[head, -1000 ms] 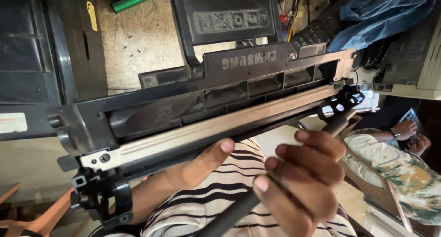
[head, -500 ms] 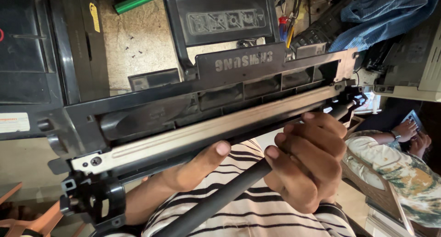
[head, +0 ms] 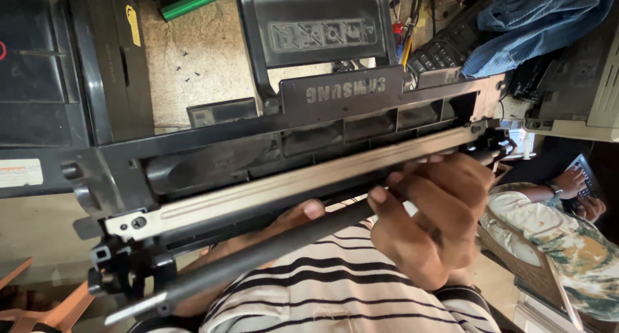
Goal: The person disassembles a printer drum unit using a screwdriver, cleans the drum and a green roller with a cloth, and reassembles the unit. The person handles the drum, roller, and tools on a cluttered workbench.
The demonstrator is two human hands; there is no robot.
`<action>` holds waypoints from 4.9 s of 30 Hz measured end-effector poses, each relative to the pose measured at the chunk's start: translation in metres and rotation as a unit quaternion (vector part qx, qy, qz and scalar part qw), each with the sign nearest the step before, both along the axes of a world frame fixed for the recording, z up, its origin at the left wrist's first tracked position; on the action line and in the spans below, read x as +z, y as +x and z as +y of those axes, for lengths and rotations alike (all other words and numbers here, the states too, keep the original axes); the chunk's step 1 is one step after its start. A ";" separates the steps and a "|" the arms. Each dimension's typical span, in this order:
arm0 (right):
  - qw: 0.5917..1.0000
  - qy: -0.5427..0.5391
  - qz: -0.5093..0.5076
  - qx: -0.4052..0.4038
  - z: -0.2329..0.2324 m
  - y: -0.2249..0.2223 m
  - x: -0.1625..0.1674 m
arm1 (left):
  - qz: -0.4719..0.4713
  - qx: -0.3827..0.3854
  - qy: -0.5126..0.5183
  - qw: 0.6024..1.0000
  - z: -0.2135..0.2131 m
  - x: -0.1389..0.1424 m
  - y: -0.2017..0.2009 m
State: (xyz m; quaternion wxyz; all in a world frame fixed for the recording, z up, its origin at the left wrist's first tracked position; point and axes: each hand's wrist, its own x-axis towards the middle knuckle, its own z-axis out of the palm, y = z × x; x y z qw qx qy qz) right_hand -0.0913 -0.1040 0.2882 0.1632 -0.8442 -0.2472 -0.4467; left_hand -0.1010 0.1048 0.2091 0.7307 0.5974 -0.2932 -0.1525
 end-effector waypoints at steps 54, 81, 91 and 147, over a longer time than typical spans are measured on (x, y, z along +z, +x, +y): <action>0.980 -0.061 0.164 -0.098 -0.030 -0.035 0.007 | 0.186 0.041 -0.110 0.976 -0.043 -0.007 0.013; 0.982 -0.049 0.155 -0.100 -0.023 -0.039 0.006 | 0.236 0.012 -0.201 0.951 -0.053 -0.017 0.008; 0.978 -0.043 0.167 -0.122 -0.013 -0.033 0.002 | 0.340 0.012 -0.251 0.906 -0.057 -0.038 0.006; 0.393 0.786 0.468 0.096 -0.090 -0.007 -0.295 | 0.264 0.257 0.037 0.929 0.051 -0.226 0.074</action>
